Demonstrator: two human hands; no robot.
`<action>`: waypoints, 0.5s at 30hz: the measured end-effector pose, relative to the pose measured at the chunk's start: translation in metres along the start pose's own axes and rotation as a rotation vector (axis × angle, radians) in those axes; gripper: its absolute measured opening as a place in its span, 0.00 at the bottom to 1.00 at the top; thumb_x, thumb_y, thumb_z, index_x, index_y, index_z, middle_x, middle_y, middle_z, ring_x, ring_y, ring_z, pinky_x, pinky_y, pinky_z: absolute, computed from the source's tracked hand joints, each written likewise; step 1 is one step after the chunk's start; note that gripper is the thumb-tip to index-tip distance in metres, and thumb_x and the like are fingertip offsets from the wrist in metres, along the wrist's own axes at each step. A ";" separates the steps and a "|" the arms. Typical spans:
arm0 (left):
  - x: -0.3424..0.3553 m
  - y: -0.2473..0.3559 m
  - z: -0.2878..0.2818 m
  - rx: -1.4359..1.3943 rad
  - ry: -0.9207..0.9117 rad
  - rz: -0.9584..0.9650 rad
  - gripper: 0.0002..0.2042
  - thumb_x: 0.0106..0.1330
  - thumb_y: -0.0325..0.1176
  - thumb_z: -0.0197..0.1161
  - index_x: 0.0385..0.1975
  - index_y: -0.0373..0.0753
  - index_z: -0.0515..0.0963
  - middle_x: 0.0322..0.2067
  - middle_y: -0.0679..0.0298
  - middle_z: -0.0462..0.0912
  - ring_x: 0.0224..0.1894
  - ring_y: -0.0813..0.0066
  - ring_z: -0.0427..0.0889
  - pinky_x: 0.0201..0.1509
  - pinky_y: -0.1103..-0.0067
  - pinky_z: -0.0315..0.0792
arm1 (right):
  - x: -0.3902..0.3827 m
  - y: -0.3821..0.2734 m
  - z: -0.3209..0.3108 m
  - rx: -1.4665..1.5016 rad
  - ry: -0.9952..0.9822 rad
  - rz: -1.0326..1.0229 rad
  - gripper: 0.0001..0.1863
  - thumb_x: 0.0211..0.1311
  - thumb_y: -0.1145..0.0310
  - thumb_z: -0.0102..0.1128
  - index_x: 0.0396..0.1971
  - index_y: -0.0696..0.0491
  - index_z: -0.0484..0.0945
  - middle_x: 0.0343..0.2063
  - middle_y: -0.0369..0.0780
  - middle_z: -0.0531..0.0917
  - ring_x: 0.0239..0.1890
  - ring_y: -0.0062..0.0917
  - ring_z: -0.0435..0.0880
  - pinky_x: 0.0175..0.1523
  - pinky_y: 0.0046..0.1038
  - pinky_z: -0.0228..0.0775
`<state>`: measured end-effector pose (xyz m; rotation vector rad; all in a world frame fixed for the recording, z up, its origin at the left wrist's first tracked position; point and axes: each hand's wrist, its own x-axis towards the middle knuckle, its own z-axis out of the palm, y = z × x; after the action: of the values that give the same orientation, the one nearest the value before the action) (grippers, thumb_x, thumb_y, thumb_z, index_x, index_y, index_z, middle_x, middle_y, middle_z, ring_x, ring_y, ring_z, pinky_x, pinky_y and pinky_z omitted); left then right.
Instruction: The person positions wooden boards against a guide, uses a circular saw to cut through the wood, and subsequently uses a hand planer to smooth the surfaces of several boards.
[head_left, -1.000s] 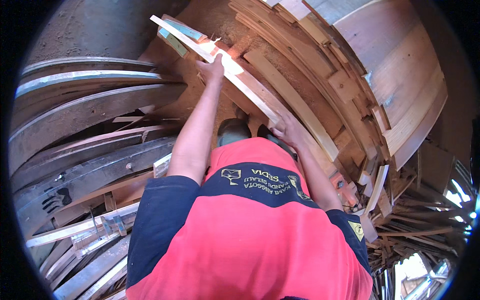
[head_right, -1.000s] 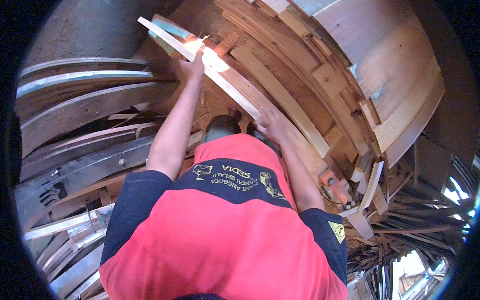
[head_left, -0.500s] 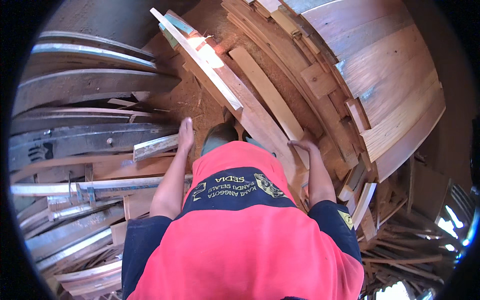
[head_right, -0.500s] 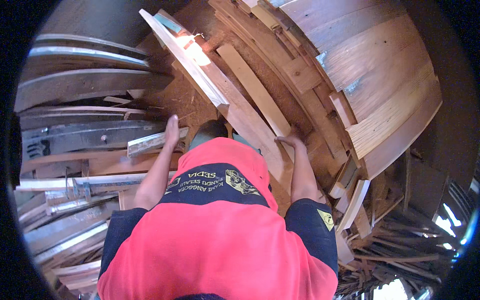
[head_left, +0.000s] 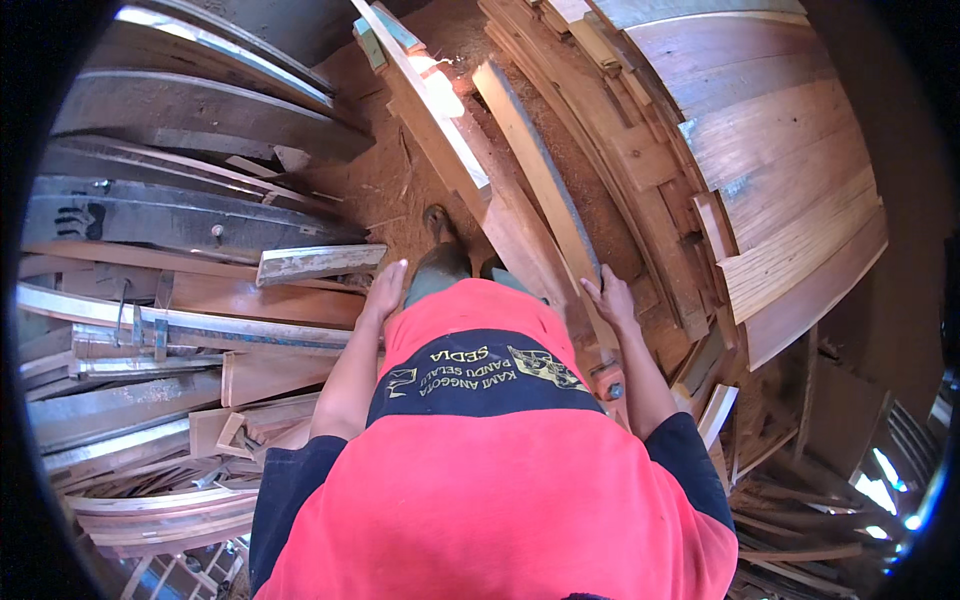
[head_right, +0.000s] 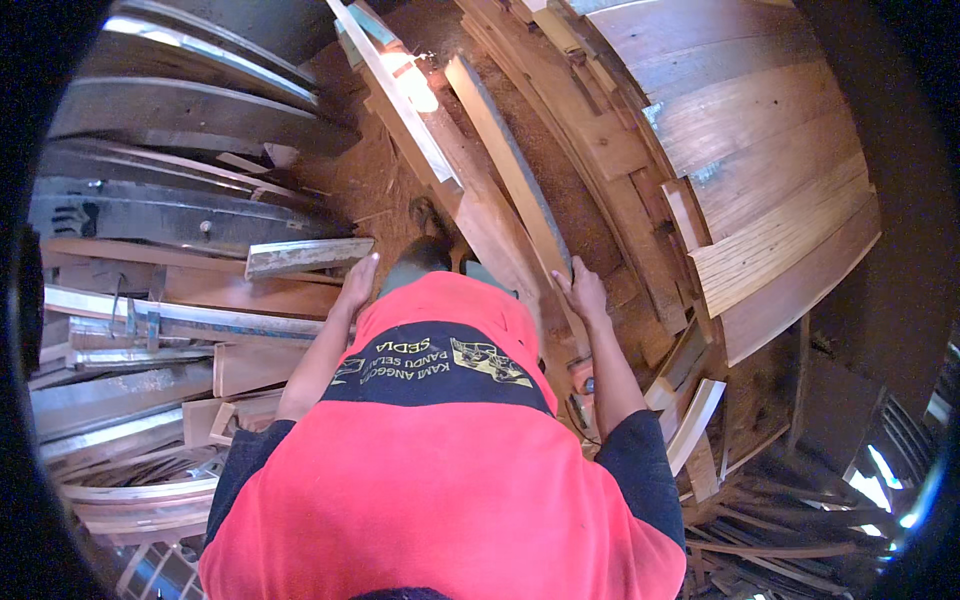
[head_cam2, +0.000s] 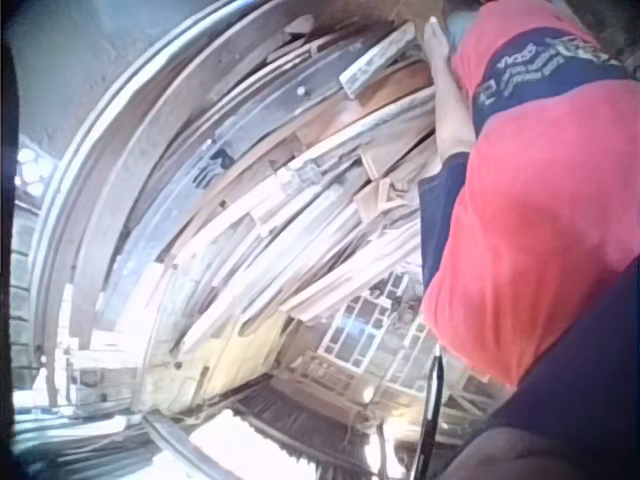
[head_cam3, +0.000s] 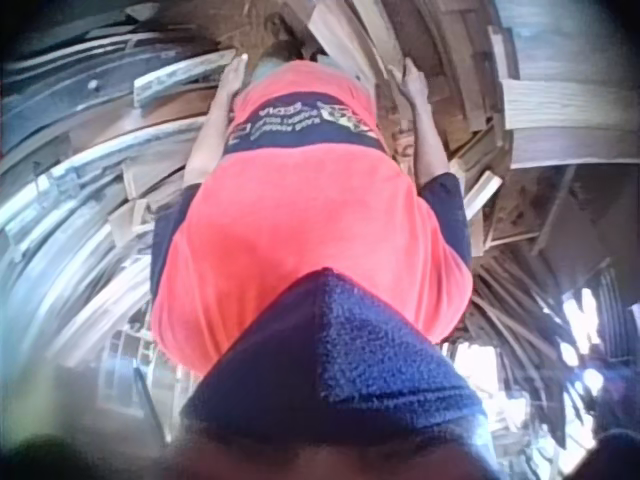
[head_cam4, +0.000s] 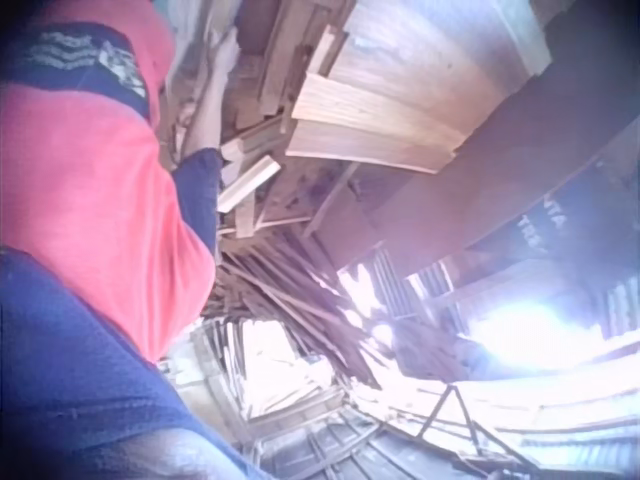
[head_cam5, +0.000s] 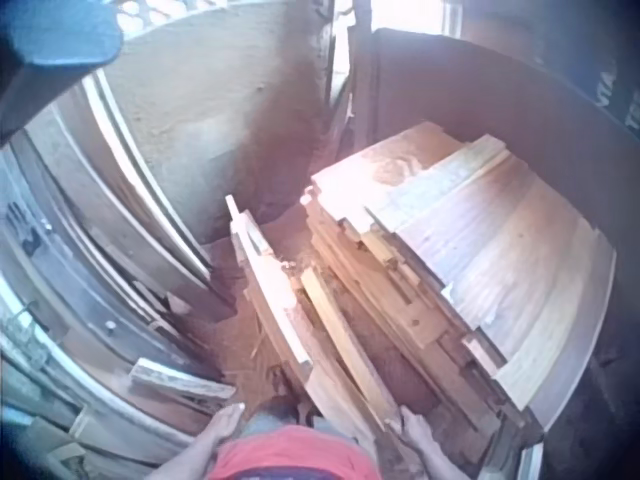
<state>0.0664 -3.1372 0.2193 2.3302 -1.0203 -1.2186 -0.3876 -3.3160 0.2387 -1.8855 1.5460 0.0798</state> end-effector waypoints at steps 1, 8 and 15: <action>0.002 0.004 0.000 -0.015 0.034 0.027 0.29 0.77 0.53 0.43 0.56 0.30 0.76 0.57 0.43 0.78 0.64 0.49 0.73 0.68 0.67 0.64 | -0.004 -0.005 0.004 -0.061 0.021 -0.037 0.24 0.65 0.45 0.60 0.37 0.55 0.73 0.30 0.56 0.83 0.39 0.56 0.83 0.41 0.52 0.73; 0.006 0.001 0.007 -0.084 0.071 0.055 0.29 0.76 0.55 0.44 0.57 0.33 0.76 0.56 0.45 0.78 0.62 0.49 0.75 0.66 0.65 0.66 | -0.031 -0.019 0.012 0.011 0.182 -0.056 0.24 0.66 0.44 0.59 0.36 0.54 0.72 0.25 0.54 0.82 0.32 0.55 0.82 0.37 0.52 0.70; 0.011 -0.052 0.027 -0.137 0.100 -0.034 0.30 0.76 0.56 0.43 0.54 0.34 0.78 0.55 0.43 0.79 0.61 0.46 0.75 0.65 0.63 0.67 | -0.044 -0.013 0.024 0.030 0.029 0.028 0.24 0.66 0.47 0.61 0.45 0.55 0.78 0.32 0.52 0.84 0.37 0.44 0.85 0.42 0.39 0.74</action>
<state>0.0714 -3.1078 0.1679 2.2864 -0.8402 -1.1343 -0.3803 -3.2652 0.2464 -1.8495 1.5850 0.0413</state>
